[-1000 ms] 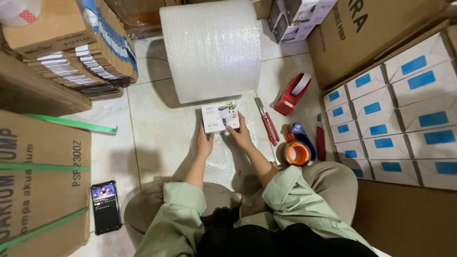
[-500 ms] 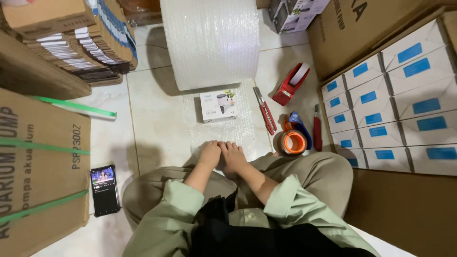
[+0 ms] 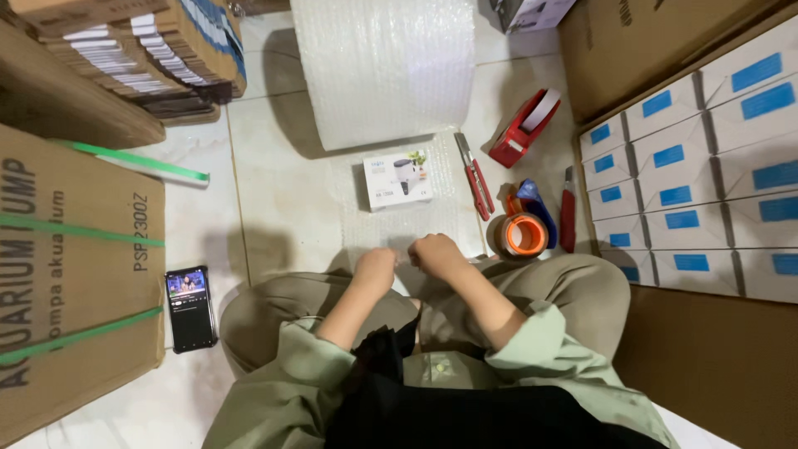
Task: The person sits on the floor and wraps small white boxes with bubble wrap. They use a utility knife to cut the bubble wrap and a tape dispenser to secure the wrapping with orange tape. The wrapped packages are then placed into a larger cardboard box.
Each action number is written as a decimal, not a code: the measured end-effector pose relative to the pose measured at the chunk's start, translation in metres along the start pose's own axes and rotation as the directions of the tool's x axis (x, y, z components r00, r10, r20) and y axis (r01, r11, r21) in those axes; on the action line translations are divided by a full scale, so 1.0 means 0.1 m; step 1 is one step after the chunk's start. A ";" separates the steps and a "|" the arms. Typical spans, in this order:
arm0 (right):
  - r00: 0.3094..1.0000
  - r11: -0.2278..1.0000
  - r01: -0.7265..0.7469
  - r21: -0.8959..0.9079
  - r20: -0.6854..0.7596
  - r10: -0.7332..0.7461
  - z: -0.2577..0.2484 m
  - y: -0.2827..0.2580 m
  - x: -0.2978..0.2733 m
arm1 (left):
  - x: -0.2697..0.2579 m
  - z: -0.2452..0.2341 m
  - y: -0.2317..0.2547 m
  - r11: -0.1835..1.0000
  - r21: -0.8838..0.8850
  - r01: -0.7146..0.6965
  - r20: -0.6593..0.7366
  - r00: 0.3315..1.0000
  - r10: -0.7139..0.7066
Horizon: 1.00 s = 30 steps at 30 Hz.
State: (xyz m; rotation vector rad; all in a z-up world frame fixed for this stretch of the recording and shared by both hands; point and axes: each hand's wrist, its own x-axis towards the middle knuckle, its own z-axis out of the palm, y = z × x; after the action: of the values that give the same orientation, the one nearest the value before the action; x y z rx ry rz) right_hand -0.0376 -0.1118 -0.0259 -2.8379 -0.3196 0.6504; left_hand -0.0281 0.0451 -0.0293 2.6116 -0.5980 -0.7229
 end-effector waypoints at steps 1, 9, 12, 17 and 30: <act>0.999 0.999 -0.008 0.048 0.045 0.005 -0.06 0.01 -0.05 | -0.07 -0.10 0.05 1.000 -0.023 -0.007 0.052 0.999 0.008; 0.996 0.991 0.051 -0.127 -0.066 -0.059 -0.59 0.07 -0.03 | -0.29 -1.19 0.52 0.988 -0.144 -0.057 -0.003 0.998 0.057; 0.943 0.961 0.036 -0.275 -0.308 -0.123 -0.80 0.11 0.18 | 0.03 -1.28 0.36 0.991 -0.126 -0.042 -0.144 0.989 0.023; 0.836 0.950 0.007 -0.311 -0.520 -0.177 -0.65 0.33 0.73 | 0.47 -1.24 0.07 0.994 -0.092 -0.051 -0.272 0.962 0.024; 0.862 0.995 0.055 -0.081 -0.498 -0.088 -0.33 0.59 1.20 | 1.24 -0.64 -0.59 0.970 -0.168 -0.175 -0.311 0.943 0.116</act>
State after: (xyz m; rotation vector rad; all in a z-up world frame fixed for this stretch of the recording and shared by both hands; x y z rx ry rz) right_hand 0.0926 -0.1425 -0.0604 -2.9010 -0.3528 -0.1310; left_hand 0.1215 0.0493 -0.0531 2.4005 -0.5895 -0.3117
